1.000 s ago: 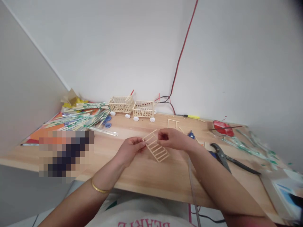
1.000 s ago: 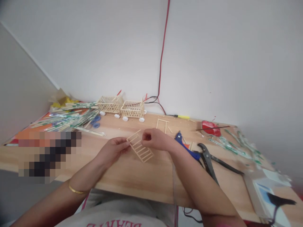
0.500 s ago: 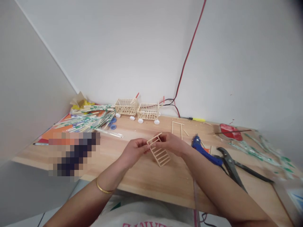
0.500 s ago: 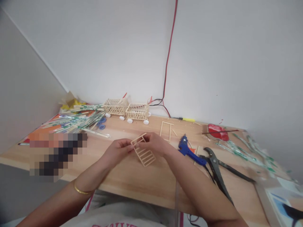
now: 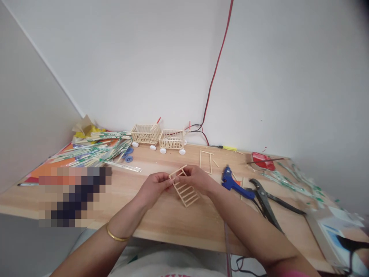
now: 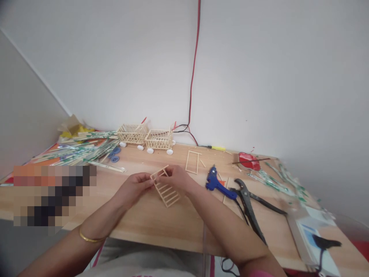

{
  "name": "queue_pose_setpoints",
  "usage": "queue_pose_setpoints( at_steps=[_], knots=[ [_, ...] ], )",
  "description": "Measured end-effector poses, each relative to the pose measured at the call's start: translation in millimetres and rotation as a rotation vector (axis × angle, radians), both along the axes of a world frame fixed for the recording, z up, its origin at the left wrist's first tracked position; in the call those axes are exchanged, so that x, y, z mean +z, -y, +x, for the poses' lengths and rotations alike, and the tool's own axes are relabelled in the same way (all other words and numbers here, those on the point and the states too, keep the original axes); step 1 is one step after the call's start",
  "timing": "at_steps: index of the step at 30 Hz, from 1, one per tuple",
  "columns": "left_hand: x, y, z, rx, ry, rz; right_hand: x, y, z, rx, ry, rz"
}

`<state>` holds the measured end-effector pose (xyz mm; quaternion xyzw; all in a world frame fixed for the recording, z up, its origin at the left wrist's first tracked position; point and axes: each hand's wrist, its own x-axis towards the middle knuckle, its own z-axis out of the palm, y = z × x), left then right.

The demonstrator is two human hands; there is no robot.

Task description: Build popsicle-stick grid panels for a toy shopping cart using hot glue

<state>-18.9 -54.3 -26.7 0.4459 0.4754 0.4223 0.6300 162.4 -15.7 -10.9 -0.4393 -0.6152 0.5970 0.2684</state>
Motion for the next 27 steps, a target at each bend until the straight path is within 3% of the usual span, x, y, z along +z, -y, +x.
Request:
queue_pose_setpoints(
  at_steps=[5, 17, 27],
  knots=[
    [-7.3, -1.2, -1.3, 0.007, 0.055, 0.000, 0.7, 1.7, 0.8, -0.017, -0.128, -0.096],
    [-9.1, -4.1, 3.8, 0.073, 0.122, -0.004, -5.1, 2.8, -1.8, -0.085, -0.076, 0.042],
    [-8.6, -4.1, 4.8, 0.090, 0.108, 0.001, -4.1, 2.8, -1.1, -0.048, -0.189, -0.022]
  ],
)
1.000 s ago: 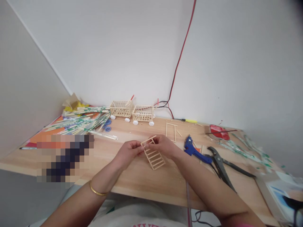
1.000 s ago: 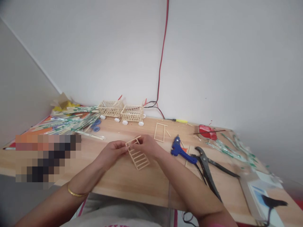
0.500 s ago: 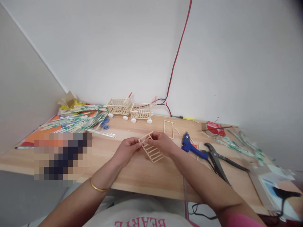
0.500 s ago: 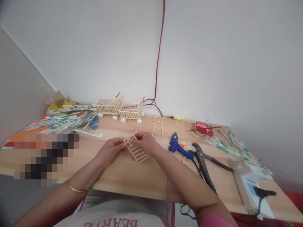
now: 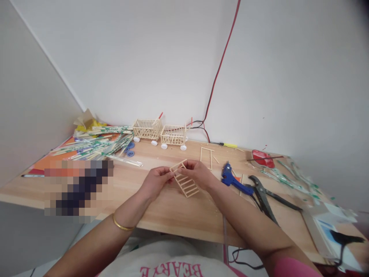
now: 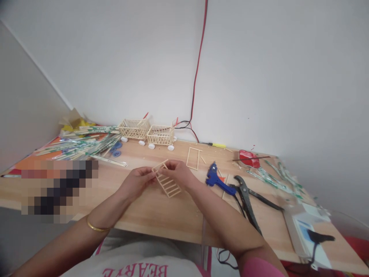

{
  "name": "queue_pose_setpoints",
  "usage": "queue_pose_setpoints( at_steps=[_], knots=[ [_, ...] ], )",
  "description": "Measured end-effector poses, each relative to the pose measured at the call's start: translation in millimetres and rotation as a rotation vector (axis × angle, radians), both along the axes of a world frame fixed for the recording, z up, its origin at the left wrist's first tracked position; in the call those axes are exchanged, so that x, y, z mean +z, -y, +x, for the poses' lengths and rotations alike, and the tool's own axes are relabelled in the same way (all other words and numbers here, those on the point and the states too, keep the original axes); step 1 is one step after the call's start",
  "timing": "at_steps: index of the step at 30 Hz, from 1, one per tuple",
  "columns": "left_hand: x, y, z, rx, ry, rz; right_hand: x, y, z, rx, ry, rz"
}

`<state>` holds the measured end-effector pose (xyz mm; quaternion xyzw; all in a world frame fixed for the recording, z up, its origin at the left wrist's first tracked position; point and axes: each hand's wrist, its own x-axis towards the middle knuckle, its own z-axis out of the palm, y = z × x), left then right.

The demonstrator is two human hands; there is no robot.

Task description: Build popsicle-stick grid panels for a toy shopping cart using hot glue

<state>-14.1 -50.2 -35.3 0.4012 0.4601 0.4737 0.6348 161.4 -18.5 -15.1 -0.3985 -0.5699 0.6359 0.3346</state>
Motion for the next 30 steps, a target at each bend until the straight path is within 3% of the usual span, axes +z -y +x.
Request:
queue_pose_setpoints(
  at_steps=[9, 13, 16, 22, 26, 30],
  knots=[
    [1.0, 1, 1, -0.027, 0.008, 0.011, 7.2, -5, 10, 0.174, -0.075, -0.085],
    [3.3, 3, 1, -0.036, -0.012, 0.027, 6.4, -8, 9, 0.117, -0.225, -0.151],
    [4.6, 3, 0, -0.028, -0.041, 0.021, 8.6, -8, 9, 0.060, -0.202, -0.054],
    [6.8, 4, 0, -0.013, -0.053, 0.016, 19.9, -9, 15, 0.042, 0.085, 0.061],
    [9.2, 6, 1, -0.024, -0.087, 0.035, 20.2, -9, 17, 0.077, 0.096, 0.055],
    [10.7, 7, 0, -0.031, -0.096, 0.051, 16.5, -8, 18, 0.077, 0.122, 0.166]
  ],
)
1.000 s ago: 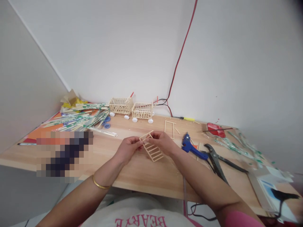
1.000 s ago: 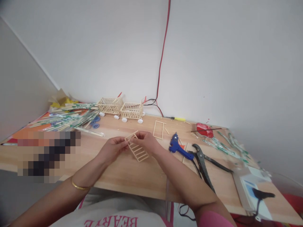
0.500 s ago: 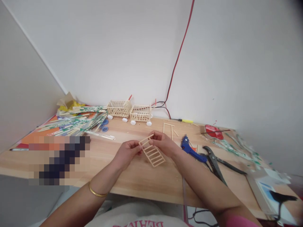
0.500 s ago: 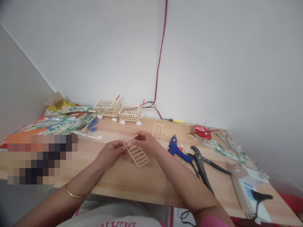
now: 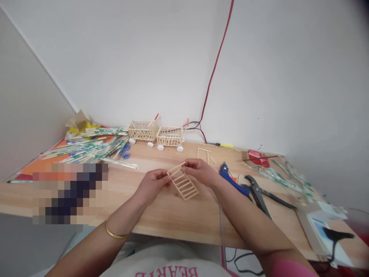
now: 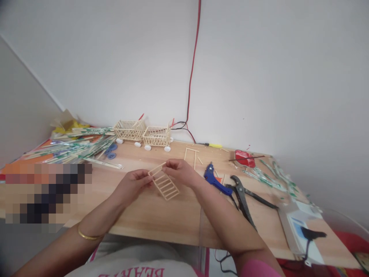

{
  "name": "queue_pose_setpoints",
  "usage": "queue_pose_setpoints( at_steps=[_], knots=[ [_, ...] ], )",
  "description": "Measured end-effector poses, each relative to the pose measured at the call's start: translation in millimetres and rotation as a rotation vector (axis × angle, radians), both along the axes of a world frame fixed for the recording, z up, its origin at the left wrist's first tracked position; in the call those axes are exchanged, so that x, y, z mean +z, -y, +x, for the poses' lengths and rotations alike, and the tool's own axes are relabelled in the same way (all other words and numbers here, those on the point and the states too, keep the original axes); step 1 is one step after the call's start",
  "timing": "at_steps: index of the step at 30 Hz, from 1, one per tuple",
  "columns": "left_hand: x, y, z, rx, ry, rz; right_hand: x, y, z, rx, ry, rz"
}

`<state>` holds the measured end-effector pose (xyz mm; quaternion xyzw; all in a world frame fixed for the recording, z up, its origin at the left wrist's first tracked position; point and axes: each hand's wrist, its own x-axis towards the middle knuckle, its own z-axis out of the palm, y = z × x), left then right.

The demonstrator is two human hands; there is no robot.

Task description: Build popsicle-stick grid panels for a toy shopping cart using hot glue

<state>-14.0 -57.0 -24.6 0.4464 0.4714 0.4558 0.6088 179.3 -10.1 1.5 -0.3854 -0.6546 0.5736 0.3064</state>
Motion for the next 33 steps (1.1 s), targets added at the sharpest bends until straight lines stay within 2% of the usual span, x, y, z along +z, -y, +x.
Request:
queue_pose_setpoints(
  at_steps=[6, 10, 14, 22, 28, 33],
  knots=[
    [2.9, -1, -1, 0.013, -0.003, -0.006, 1.7, 1, -3, -0.108, 0.176, 0.322],
    [3.1, -2, -1, 0.023, 0.009, -0.025, 1.0, 1, -6, -0.134, 0.193, 0.398],
    [2.8, -2, 0, 0.028, 0.012, -0.037, -3.8, 0, -7, -0.161, 0.163, 0.342],
    [-0.5, -3, -1, 0.014, 0.025, -0.015, -9.6, -1, -8, -0.213, 0.042, 0.055],
    [-1.5, -1, -4, -0.120, 0.190, -0.048, -8.3, -3, -3, -0.172, 0.031, 0.062],
    [3.8, -1, -10, -0.231, 0.304, -0.076, -4.9, -4, -1, -0.215, 0.014, 0.055]
  ],
)
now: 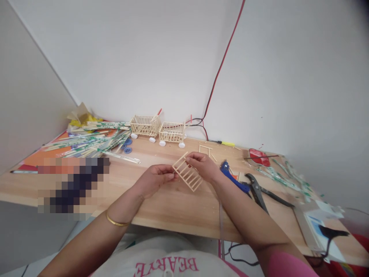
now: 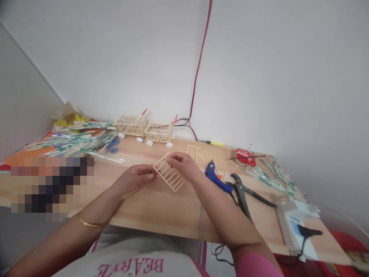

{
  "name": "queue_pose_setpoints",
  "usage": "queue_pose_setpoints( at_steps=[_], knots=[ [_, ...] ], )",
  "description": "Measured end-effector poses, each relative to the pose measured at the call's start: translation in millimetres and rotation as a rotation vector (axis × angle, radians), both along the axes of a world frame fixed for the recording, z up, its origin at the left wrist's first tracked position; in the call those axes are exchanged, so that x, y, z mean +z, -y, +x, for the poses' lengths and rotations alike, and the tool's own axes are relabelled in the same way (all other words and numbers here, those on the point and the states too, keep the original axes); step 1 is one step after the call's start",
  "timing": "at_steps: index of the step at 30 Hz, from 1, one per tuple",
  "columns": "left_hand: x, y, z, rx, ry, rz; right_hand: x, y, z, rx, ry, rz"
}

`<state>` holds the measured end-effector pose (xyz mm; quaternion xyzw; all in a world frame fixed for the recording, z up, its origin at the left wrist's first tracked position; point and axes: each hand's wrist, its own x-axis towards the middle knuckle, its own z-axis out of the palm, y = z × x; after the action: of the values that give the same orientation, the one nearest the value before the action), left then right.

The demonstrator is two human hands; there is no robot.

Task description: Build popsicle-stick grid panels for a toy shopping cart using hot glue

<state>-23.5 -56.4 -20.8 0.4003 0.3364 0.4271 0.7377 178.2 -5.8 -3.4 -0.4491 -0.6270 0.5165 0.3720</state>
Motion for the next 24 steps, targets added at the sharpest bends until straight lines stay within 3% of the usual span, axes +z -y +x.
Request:
queue_pose_setpoints(
  at_steps=[7, 9, 13, 15, 18, 21, 24],
  knots=[
    [4.8, 2, -5, 0.000, 0.173, -0.127, 3.0, -6, 7, -0.045, -0.055, -0.010],
    [5.5, 1, -11, 0.101, 0.141, -0.169, 3.6, -9, 11, -0.058, -0.088, -0.012],
    [8.1, -8, -46, 0.443, 0.138, -0.199, 6.8, -13, 18, -0.051, -0.119, -0.024],
    [11.0, -13, -68, 0.589, 0.192, -0.113, 9.2, -14, 20, -0.041, -0.142, -0.043],
    [17.5, -13, -90, 0.670, 0.172, 0.001, 13.4, -13, 22, -0.029, -0.174, -0.067],
    [24.8, -5, -83, 0.677, 0.084, 0.026, 17.9, -11, 21, 0.001, -0.203, -0.067],
    [29.4, 7, -55, 0.619, -0.003, 0.018, 22.4, -9, 20, 0.045, -0.205, -0.031]
  ],
)
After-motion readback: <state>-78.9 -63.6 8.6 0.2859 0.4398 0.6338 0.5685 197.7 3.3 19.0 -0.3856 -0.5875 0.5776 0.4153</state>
